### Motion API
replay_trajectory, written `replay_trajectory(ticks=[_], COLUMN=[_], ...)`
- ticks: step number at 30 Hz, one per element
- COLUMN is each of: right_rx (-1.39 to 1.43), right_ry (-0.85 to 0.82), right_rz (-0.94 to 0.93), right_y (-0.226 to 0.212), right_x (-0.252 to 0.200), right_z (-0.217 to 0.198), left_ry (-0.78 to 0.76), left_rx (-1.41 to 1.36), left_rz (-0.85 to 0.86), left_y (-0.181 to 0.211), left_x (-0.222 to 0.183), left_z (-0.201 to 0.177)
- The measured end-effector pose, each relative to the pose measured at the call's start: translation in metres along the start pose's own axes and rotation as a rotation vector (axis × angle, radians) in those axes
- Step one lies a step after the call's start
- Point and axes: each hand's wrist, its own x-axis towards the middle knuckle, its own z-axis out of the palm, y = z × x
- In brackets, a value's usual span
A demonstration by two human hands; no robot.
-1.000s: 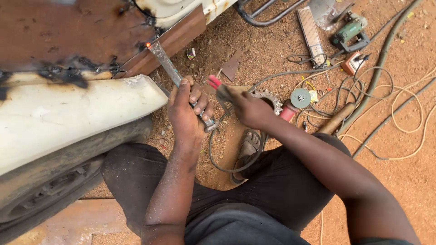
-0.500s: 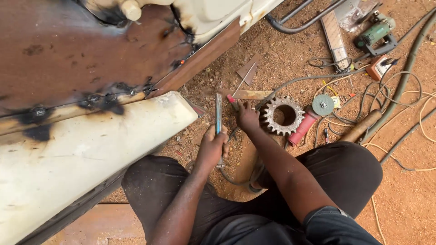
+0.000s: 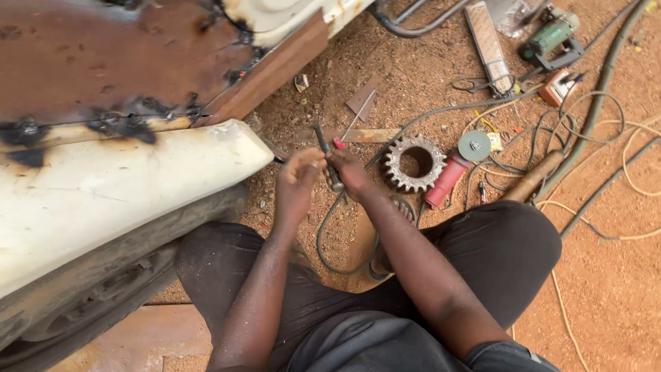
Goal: Welding a metal patch and using a hammer and chisel to repair a vehicle body.
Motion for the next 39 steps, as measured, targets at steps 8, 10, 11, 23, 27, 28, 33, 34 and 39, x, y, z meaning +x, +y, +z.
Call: replay_trajectory(ticks=[8, 10, 11, 23, 27, 28, 33, 34, 39], right_rx=[0.027, -0.067, -0.177, -0.137, -0.098, -0.103, 0.158, 0.148, 0.005], right_ry=[0.119, 0.215, 0.221, 0.053, 0.041, 0.031, 0.012, -0.005, -0.169], right_rz=[-0.305, -0.385, -0.415, -0.279, -0.338, -0.335, -0.336, -0.336, -0.429], right_y=[-0.152, -0.180, -0.193, -0.228, -0.207, -0.204, -0.206, -0.213, -0.224], right_x=[-0.087, -0.109, -0.122, -0.137, -0.122, -0.123, -0.138, -0.148, -0.180], right_z=[0.056, 0.049, 0.044, 0.066, 0.057, 0.055, 0.054, 0.059, 0.069], left_ry=[0.233, 0.290, 0.330, 0.490, 0.462, 0.473, 0.419, 0.434, 0.418], left_rx=[-0.512, -0.620, -0.693, -0.705, -0.733, -0.733, -0.583, -0.588, 0.280], left_rz=[0.145, 0.233, 0.317, 0.588, 0.608, 0.613, 0.355, 0.368, 0.657], left_y=[0.035, 0.037, 0.039, 0.040, 0.043, 0.042, 0.067, 0.071, 0.090], left_x=[0.094, 0.125, 0.133, 0.137, 0.145, 0.143, 0.105, 0.084, 0.000], left_z=[0.043, 0.042, 0.041, 0.038, 0.043, 0.041, 0.048, 0.053, 0.068])
